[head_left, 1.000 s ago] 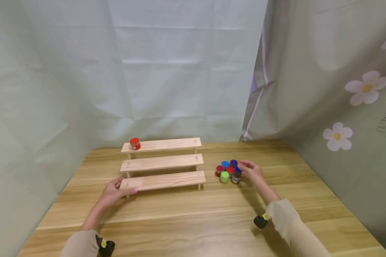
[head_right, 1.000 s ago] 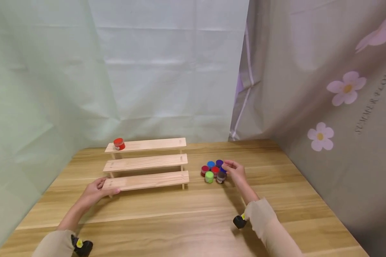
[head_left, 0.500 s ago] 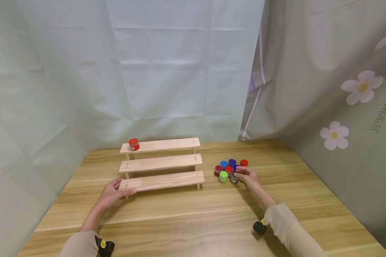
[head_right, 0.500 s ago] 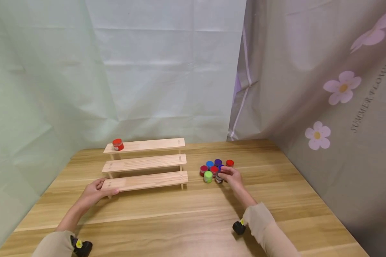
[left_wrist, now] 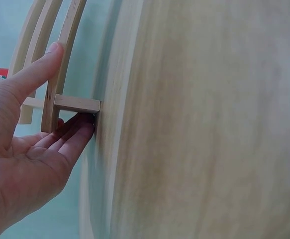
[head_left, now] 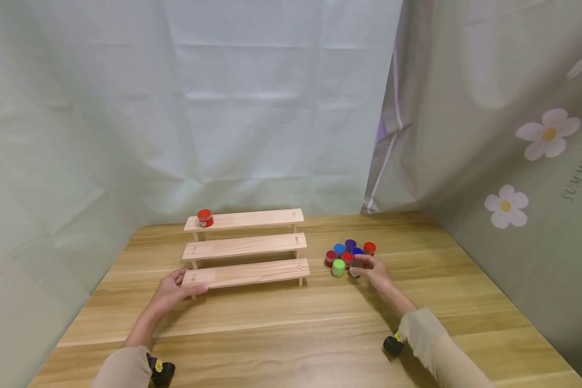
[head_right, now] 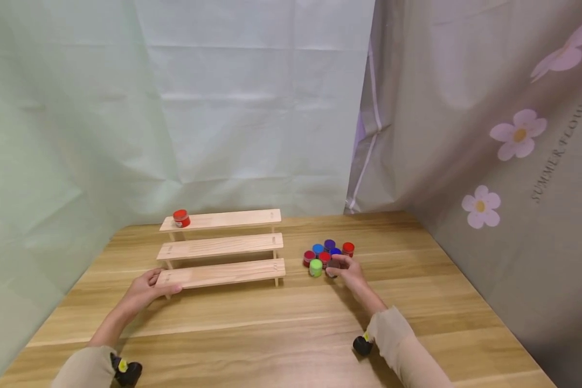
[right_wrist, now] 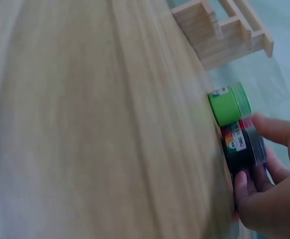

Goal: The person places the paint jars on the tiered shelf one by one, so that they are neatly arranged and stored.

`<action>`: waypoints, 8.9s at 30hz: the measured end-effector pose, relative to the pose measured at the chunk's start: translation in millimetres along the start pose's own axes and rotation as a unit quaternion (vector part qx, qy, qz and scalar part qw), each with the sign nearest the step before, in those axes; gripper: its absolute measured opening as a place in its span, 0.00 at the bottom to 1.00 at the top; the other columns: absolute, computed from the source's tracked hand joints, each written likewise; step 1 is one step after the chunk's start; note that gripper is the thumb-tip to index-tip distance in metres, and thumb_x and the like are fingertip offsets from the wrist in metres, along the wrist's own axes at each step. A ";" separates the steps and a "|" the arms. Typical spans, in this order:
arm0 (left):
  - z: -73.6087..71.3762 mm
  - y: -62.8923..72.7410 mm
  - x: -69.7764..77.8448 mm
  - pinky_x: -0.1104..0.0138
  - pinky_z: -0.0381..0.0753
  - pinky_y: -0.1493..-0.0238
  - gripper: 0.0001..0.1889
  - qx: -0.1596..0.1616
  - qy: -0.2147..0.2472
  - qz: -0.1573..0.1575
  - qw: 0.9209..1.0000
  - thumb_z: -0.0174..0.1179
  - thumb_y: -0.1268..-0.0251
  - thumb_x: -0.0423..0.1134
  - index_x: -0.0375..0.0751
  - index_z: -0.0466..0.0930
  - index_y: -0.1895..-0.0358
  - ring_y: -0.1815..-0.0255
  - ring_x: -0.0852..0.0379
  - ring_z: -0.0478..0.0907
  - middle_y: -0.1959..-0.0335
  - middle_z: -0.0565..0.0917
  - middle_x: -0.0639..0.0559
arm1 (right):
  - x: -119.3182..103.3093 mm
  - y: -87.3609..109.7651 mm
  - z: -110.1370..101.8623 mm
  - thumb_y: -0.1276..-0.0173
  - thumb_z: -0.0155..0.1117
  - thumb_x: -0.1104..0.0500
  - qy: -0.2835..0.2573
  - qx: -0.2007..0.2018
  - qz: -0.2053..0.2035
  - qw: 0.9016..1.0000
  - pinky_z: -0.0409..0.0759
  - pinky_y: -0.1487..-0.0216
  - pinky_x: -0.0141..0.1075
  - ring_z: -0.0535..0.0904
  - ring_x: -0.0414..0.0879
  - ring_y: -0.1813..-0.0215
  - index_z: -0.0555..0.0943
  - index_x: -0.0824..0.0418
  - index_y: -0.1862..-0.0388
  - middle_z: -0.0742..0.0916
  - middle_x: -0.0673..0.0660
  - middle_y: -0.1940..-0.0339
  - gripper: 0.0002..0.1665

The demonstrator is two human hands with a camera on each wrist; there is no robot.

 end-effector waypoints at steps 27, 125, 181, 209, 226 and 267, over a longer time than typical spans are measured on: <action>0.2 1.6 1.8 0.47 0.65 0.28 0.53 0.014 0.007 0.007 1.000 0.67 0.40 0.48 0.20 0.43 0.26 0.29 0.33 0.64 0.28 0.60 0.23 | -50.7 -7.8 -16.0 0.32 0.65 0.54 0.034 -0.046 -0.054 0.997 0.69 0.30 0.53 0.70 0.58 0.33 0.67 0.65 0.29 0.74 0.67 0.31 0.36; -27.4 12.1 -10.4 0.46 0.63 0.27 0.53 0.016 0.003 -0.009 1.000 0.67 0.39 0.48 0.22 0.40 0.25 0.26 0.31 0.58 0.26 0.55 0.23 | -189.7 -22.2 143.1 0.30 0.62 0.60 -0.078 -0.131 -0.177 0.972 0.74 0.32 0.47 0.76 0.55 0.36 0.73 0.62 0.33 0.80 0.63 0.36 0.27; -28.5 11.0 -10.9 0.56 0.70 0.33 0.51 0.012 -0.017 -0.004 1.000 0.66 0.38 0.50 0.24 0.45 0.25 0.30 0.37 0.66 0.29 0.63 0.25 | -43.0 -3.4 60.9 0.35 0.64 0.68 0.000 -0.057 -0.104 0.993 0.77 0.35 0.44 0.75 0.62 0.36 0.74 0.72 0.38 0.79 0.70 0.36 0.26; -31.8 10.1 -12.3 0.47 0.66 0.29 0.53 0.003 -0.020 -0.003 1.000 0.64 0.37 0.51 0.21 0.39 0.25 0.28 0.32 0.62 0.27 0.57 0.22 | -36.9 -4.9 62.1 0.41 0.67 0.72 -0.008 -0.010 -0.106 0.994 0.82 0.43 0.35 0.80 0.59 0.41 0.77 0.70 0.41 0.83 0.68 0.41 0.26; -36.1 9.4 -11.1 0.57 0.72 0.35 0.52 0.012 -0.025 -0.001 1.000 0.65 0.38 0.51 0.21 0.43 0.26 0.30 0.36 0.66 0.29 0.61 0.23 | -103.0 -4.1 68.8 0.37 0.68 0.65 -0.008 -0.040 -0.126 0.991 0.82 0.45 0.37 0.80 0.56 0.39 0.75 0.64 0.36 0.82 0.64 0.37 0.29; -29.7 15.1 -9.8 0.54 0.73 0.34 0.51 0.026 -0.011 0.001 1.000 0.68 0.40 0.48 0.21 0.45 0.26 0.32 0.35 0.68 0.31 0.65 0.24 | -194.9 -56.0 178.8 0.37 0.69 0.65 -0.046 -0.073 -0.181 0.980 0.79 0.38 0.40 0.79 0.53 0.37 0.78 0.60 0.37 0.82 0.61 0.37 0.28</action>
Point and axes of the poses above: each hand's wrist, its own y-axis away from the middle knuckle, its own z-axis out of the palm, x = y × z, the point moved 8 cm from there along -y, towards the middle knuckle
